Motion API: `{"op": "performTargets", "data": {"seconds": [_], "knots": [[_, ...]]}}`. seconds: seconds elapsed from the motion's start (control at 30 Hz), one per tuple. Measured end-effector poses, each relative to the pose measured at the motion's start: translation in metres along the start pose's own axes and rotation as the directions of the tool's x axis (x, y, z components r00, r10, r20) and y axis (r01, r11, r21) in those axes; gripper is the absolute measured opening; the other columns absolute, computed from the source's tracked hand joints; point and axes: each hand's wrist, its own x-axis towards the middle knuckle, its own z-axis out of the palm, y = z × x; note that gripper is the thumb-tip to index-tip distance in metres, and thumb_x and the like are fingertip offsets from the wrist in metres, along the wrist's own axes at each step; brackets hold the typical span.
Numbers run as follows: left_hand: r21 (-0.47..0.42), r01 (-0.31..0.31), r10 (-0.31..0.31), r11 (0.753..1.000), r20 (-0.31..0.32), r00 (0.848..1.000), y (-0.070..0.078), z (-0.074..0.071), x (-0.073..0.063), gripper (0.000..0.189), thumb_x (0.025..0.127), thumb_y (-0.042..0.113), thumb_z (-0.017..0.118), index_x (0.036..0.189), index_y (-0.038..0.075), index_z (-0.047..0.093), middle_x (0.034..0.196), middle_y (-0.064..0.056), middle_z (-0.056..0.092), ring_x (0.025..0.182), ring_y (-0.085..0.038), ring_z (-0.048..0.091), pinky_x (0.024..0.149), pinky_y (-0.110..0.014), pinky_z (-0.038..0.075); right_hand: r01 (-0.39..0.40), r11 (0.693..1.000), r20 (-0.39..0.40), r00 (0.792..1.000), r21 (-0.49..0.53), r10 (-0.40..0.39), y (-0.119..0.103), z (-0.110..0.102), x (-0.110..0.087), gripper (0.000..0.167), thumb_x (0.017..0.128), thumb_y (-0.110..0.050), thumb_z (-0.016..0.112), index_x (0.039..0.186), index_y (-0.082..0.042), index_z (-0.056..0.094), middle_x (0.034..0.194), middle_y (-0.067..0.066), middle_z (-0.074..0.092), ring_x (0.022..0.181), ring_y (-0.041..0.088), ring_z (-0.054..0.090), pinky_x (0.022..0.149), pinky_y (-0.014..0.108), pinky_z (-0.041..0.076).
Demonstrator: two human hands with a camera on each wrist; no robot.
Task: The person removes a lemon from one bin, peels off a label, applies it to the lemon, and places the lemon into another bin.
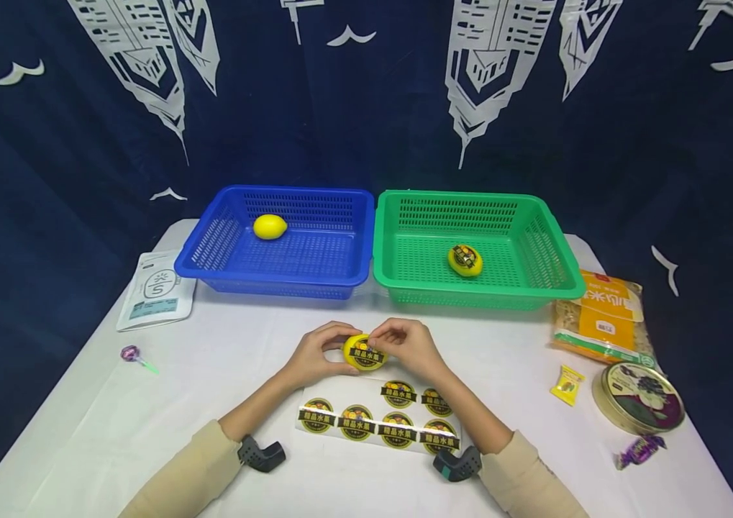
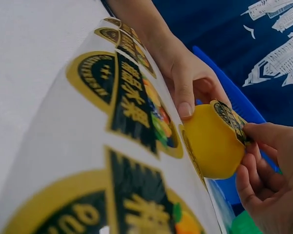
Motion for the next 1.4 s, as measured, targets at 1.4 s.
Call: {"op": "performTargets", "data": {"seconds": [1.4], "knots": [[-0.047,0.013,-0.013,0.999,0.011,1.000,-0.003,-0.002,0.000,0.058,0.064,-0.004,0.081,0.116,-0.007,0.056,0.116,-0.017,0.055,0.102,-0.029,0.059,0.088,-0.030,0.049,0.377,0.892,-0.172,0.889,-0.248,-0.423,0.007,0.026,-0.021,0.032,0.069,0.002,0.078,0.099,0.003,0.068,0.103,0.018,0.062,0.097,0.034,0.057,0.083,0.030,0.052]]}}
